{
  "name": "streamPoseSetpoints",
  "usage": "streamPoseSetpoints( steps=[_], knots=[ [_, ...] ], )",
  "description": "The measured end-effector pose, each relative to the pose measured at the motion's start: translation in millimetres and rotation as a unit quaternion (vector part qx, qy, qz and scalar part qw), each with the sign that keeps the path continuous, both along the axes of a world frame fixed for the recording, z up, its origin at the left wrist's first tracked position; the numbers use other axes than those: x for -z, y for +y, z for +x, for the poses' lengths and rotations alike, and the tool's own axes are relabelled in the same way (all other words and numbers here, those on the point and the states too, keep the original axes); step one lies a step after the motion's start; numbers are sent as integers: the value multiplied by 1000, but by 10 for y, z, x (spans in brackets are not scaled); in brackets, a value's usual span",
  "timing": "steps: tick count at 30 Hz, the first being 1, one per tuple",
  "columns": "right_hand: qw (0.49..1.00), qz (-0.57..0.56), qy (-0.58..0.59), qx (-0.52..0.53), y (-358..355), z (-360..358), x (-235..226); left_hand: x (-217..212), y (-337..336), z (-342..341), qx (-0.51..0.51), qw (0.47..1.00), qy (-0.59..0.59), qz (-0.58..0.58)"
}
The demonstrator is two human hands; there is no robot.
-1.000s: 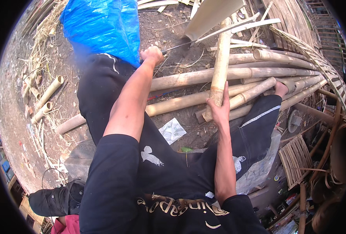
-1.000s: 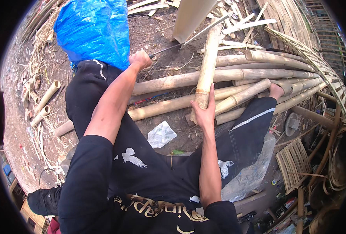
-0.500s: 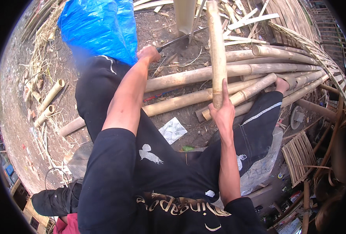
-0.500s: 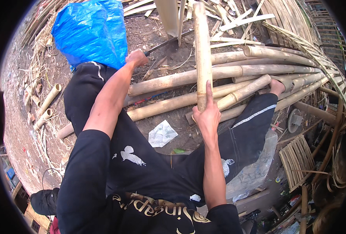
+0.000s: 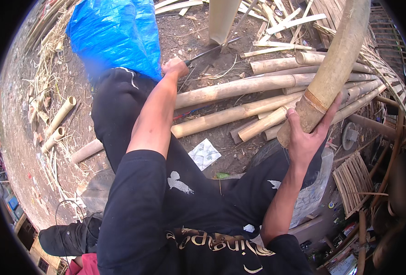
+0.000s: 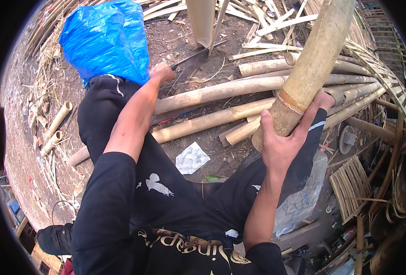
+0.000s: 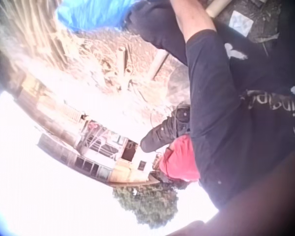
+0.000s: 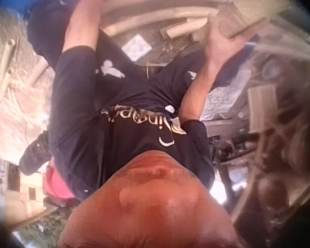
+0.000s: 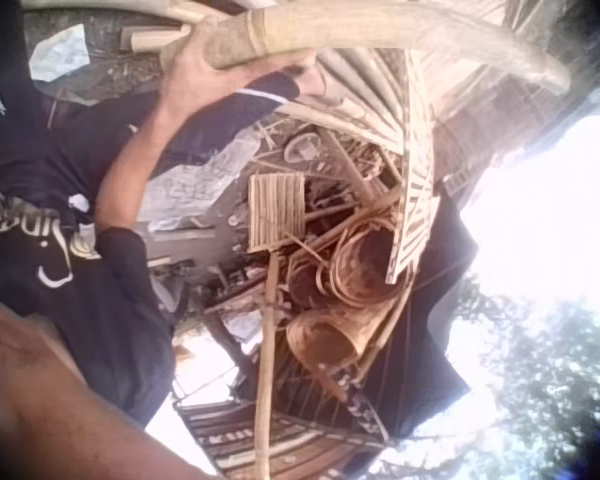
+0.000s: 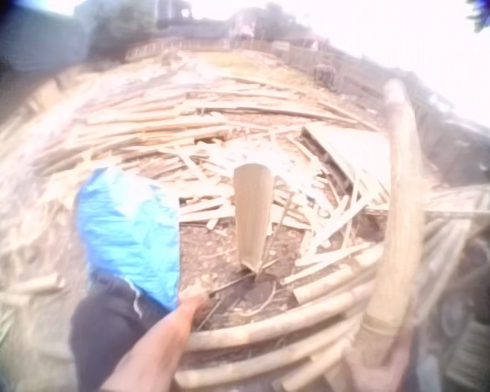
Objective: The person splits a bamboo stalk into thin strips using a large blade while sitting on the ground.
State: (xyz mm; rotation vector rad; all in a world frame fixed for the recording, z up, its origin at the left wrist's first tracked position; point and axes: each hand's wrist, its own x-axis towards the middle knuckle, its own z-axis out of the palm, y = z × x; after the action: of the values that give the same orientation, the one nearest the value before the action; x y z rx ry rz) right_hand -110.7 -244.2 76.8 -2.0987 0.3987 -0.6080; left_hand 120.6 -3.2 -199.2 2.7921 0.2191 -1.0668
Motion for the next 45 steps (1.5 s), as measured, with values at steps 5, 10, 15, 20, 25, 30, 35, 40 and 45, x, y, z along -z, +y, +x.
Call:
streamPoseSetpoints(
  steps=[5,10,15,20,25,30,35,40,45],
  knots=[
    [981,-20,192,24,253,-89,786,33,-68,12,-13,1000,-25,-7],
    [928,90,340,-126,-1,-219,1216,214,-152,139,21,1000,0,23],
    [906,336,252,-54,68,1,182,243,-111,-43,-45,997,59,-13],
    [992,112,53,10,138,95,338,138,-247,-3,-33,998,55,-6],
    [861,-19,501,-87,271,-29,939,355,-119,-23,-13,999,51,3],
    [877,208,422,-98,38,-14,1056,293,-234,-74,-21,996,89,-3],
    [855,402,320,-61,27,-119,982,656,-131,-91,-12,994,107,-33],
    [813,512,279,4,-43,-441,640,734,-82,-11,2,989,143,-29],
    [853,471,216,64,-264,-1038,424,354,-213,-141,-11,989,133,-59]
  ],
)
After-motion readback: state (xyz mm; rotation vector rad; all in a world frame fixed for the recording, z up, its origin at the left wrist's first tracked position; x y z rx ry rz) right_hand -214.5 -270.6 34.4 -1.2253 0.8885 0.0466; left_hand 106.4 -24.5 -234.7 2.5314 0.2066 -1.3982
